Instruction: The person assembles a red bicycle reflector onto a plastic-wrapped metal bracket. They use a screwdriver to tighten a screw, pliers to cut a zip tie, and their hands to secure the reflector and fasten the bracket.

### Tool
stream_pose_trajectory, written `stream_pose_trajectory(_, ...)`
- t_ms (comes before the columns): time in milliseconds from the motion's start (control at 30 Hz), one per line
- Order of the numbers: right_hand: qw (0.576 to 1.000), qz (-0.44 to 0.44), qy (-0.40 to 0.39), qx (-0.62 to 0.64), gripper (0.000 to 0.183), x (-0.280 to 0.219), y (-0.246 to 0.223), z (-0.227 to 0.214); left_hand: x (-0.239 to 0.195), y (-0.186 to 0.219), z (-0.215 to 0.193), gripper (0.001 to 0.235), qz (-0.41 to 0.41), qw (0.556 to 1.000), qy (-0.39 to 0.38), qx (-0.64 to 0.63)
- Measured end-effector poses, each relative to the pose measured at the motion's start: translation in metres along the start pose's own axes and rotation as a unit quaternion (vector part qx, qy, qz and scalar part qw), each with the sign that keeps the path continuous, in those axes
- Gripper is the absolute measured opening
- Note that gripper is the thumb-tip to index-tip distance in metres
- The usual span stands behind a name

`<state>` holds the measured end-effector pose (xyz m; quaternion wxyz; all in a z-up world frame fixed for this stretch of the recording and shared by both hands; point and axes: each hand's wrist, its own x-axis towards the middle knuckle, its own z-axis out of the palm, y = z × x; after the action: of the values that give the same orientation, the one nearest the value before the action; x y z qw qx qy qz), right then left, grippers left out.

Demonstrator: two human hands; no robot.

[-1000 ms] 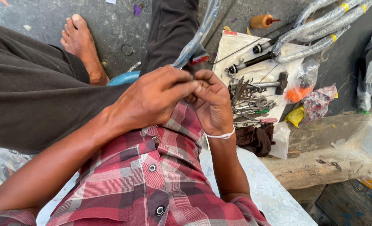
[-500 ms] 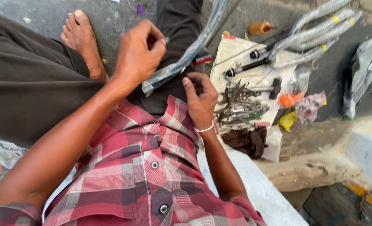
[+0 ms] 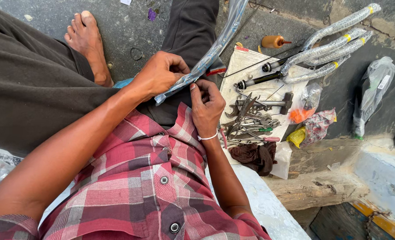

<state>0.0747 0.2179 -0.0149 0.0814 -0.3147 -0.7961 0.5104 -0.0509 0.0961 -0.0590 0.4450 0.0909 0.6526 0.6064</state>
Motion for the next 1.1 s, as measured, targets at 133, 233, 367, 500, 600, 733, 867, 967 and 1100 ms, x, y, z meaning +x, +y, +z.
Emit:
stream_pose_trajectory(133,1.0,-0.001,0.0,0.001,0.013,0.001,0.002,0.0,-0.001,0.0,0.003,0.015,0.004,0.999,0.012,-0.035)
stream_pose_trajectory(233,1.0,0.006,0.002,0.002,0.013,0.003,0.003,0.001,-0.002,0.004,0.003,0.016,0.016,0.999,0.031,-0.032)
stream_pose_trajectory(367,1.0,0.003,0.003,-0.003,0.013,0.002,0.002,0.0,-0.002,0.01,0.003,0.017,0.018,0.999,0.034,-0.003)
stream_pose_trajectory(500,1.0,0.007,0.0,0.003,0.014,0.003,0.001,0.0,-0.006,0.013,0.004,0.02,-0.003,0.999,0.031,-0.038)
stream_pose_trajectory(600,1.0,0.007,0.0,0.004,0.014,0.004,0.002,0.001,-0.011,0.013,0.006,0.021,-0.039,0.995,0.034,-0.08)
stream_pose_trajectory(733,1.0,0.019,0.008,0.018,0.013,0.004,0.005,0.001,-0.018,0.017,0.008,0.025,-0.041,0.987,0.02,-0.153)
stream_pose_trajectory(867,0.999,0.015,0.009,0.051,0.013,0.002,0.005,0.002,-0.03,0.024,0.007,0.034,0.067,0.997,0.023,0.004)
stream_pose_trajectory(967,0.999,0.007,0.007,0.043,0.013,0.001,0.005,0.001,-0.03,0.021,0.01,0.04,0.107,0.992,0.042,0.052)
stream_pose_trajectory(1100,1.0,0.009,0.01,0.024,0.015,0.0,0.007,0.002,-0.03,0.018,0.01,0.04,0.069,0.996,0.041,0.049)
